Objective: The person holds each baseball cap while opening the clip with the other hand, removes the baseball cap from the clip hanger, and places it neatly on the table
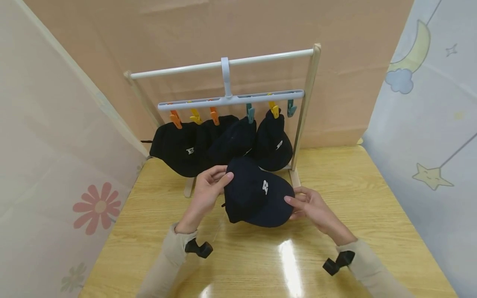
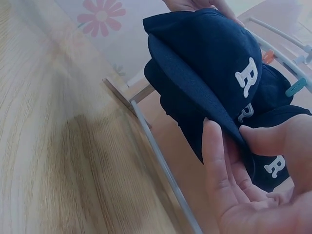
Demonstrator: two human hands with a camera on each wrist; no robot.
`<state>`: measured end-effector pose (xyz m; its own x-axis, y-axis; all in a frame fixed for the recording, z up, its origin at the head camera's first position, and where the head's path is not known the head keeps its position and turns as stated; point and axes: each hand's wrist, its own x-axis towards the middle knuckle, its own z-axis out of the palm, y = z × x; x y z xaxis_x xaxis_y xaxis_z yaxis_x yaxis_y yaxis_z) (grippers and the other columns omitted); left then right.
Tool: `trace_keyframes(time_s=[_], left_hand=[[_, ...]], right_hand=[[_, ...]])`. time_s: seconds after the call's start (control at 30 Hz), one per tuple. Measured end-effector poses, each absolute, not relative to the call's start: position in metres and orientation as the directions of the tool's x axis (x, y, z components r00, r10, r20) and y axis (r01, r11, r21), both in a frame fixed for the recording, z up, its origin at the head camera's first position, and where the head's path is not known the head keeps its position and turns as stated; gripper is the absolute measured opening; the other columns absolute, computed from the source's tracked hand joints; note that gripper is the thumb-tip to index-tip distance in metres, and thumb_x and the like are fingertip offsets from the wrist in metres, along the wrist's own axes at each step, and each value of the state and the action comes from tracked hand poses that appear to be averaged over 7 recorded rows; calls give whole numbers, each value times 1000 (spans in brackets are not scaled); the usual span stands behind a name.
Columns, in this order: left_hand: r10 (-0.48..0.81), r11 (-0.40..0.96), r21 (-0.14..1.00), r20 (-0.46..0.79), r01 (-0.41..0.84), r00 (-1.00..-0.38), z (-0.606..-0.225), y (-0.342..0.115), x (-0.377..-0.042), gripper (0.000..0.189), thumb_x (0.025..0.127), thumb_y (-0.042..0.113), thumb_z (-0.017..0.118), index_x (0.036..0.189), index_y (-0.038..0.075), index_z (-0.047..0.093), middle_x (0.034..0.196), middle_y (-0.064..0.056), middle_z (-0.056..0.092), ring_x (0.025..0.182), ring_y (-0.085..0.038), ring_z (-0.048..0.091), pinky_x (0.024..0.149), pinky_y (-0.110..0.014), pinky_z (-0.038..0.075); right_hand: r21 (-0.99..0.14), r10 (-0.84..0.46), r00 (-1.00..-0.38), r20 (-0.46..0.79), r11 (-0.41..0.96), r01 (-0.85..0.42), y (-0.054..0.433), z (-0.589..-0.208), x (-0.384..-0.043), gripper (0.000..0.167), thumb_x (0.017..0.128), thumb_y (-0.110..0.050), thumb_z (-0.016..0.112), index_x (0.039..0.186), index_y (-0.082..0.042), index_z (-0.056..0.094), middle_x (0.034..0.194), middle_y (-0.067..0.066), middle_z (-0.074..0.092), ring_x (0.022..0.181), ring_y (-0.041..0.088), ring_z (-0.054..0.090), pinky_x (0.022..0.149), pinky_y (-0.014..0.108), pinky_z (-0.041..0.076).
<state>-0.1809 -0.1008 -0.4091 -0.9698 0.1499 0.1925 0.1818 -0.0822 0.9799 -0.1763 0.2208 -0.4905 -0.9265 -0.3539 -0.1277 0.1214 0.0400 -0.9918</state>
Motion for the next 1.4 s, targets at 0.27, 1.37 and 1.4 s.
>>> trace_keyframes(time_s=[0.27,1.37,1.4], left_hand=[[180,-43,992,128,122,-975,-406,-112,-175,29,105,3,65,132,-9,67,121,-23,77,98,-11,77,88,-30,64],[191,-35,988,157,153,-969,-409,-161,-166,29,105,2,63,128,-15,62,100,5,74,88,-11,72,76,-31,65],[185,-38,988,156,151,-970,-409,-161,-166,29,105,2,63,129,-15,62,101,6,74,89,-11,72,77,-31,65]], right_hand=[[-992,-361,-925,-123,65,107,218,-490,-180,54,108,-14,64,145,15,37,92,-2,78,74,15,74,75,38,66],[-998,-446,-893,-65,15,64,186,-487,-185,54,105,-9,67,144,18,42,116,6,72,95,18,75,80,41,66],[-998,-444,-894,-66,14,67,185,-487,-184,55,105,-9,67,144,18,41,116,6,71,94,18,74,80,41,66]])
